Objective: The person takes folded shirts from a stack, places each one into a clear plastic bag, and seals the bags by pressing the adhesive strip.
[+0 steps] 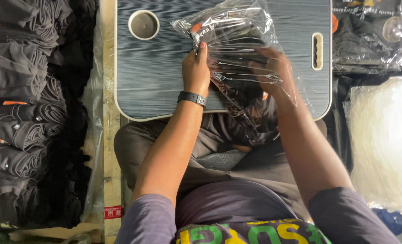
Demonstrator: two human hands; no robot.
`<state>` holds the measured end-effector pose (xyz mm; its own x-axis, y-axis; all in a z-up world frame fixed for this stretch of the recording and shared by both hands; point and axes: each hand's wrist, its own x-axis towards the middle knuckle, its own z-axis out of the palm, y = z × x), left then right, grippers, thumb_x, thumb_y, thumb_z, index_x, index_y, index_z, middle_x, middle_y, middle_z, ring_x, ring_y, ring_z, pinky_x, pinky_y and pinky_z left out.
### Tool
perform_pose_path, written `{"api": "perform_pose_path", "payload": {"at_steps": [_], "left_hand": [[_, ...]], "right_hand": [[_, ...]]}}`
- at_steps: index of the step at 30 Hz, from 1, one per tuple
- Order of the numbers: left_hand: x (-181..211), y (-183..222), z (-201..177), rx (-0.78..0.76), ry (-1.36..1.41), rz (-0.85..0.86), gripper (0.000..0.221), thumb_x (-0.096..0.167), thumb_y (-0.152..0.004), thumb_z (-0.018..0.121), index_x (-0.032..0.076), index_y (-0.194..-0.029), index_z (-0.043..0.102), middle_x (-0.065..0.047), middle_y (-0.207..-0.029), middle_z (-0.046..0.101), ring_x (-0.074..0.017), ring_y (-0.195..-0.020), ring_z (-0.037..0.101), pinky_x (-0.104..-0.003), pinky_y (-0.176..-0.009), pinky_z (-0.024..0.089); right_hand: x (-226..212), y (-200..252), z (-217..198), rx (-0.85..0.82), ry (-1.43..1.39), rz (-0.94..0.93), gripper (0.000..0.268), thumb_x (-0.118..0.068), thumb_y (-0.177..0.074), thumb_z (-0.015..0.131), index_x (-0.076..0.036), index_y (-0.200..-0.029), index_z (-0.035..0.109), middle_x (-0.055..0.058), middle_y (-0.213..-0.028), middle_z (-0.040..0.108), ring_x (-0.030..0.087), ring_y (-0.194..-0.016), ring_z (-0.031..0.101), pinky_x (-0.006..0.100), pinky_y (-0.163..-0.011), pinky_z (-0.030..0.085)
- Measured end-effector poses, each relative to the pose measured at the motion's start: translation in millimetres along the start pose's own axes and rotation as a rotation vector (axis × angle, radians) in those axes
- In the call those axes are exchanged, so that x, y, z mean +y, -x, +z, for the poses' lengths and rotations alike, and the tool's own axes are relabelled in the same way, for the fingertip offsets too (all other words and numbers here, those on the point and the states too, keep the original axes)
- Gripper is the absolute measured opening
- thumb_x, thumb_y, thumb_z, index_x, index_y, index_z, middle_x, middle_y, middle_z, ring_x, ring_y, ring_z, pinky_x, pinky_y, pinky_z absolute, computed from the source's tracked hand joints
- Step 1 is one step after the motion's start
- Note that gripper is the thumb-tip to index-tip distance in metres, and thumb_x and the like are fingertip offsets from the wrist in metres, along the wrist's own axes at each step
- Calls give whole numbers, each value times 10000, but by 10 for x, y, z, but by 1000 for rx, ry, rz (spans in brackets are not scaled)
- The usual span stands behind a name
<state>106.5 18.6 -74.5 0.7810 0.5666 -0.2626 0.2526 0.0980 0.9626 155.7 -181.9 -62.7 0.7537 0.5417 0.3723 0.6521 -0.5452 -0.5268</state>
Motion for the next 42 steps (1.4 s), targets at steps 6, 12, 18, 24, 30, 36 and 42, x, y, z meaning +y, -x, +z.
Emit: {"api": "perform_pose_path", "payload": {"at_steps": [6,12,18,24,30,36,42], "left_hand": [[62,9,-25,-3,-32,-33,444,462,-867,454,70,-708,589,-29,-616,483,-155,-594,411,-333,-552,299],[44,-53,16,-49,-10,-64,384,435,-891,498,116,-687,562,38,-575,400,-106,-554,353,-297,-514,272],[273,-69,-122,-104,-14,172,400,505,-869,467,167,-654,477,58,-556,340,-94,-525,328,-280,-511,247],[212,-751,123,-170,-302,66,370,470,-894,484,175,-672,488,51,-594,425,-112,-560,372,-294,-519,268],[-146,-1462,195,-173,-425,228,310,378,-887,470,159,-688,376,10,-612,317,-163,-591,272,-372,-552,213],[197,-838,-198,-86,-380,445,324,271,-910,581,122,-1015,313,-63,-980,368,-230,-937,344,-379,-818,283],[60,712,-535,-199,-603,1155,221,145,-904,583,90,-1117,598,-51,-1007,638,-255,-943,624,-372,-827,491]], "right_hand": [[-239,-315,-206,-284,-292,693,582,100,-847,422,-175,-1346,303,-6,-1263,546,134,-699,470,226,-514,408],[-5,-201,-177,-484,683,324,972,-63,-697,708,-264,-1511,217,153,-1341,290,290,-940,513,367,-668,569],[-40,-52,-325,-181,139,190,613,-42,-778,573,-54,-1376,444,169,-1216,529,308,-1072,553,389,-821,490],[423,-74,-3,-455,787,78,698,-357,-874,425,-302,-1529,188,94,-1571,16,342,-1269,254,464,-1029,320],[-301,210,-231,-398,575,-349,604,-650,-865,515,-188,-1241,612,28,-1347,563,273,-1326,373,407,-1111,227],[-391,431,-325,-453,695,-308,902,-665,-667,658,-192,-1413,474,75,-1370,522,325,-1265,490,477,-1060,382],[-298,757,-321,-364,646,-199,726,-523,-741,658,-185,-1355,469,114,-1304,550,341,-1117,542,450,-896,484]]}}
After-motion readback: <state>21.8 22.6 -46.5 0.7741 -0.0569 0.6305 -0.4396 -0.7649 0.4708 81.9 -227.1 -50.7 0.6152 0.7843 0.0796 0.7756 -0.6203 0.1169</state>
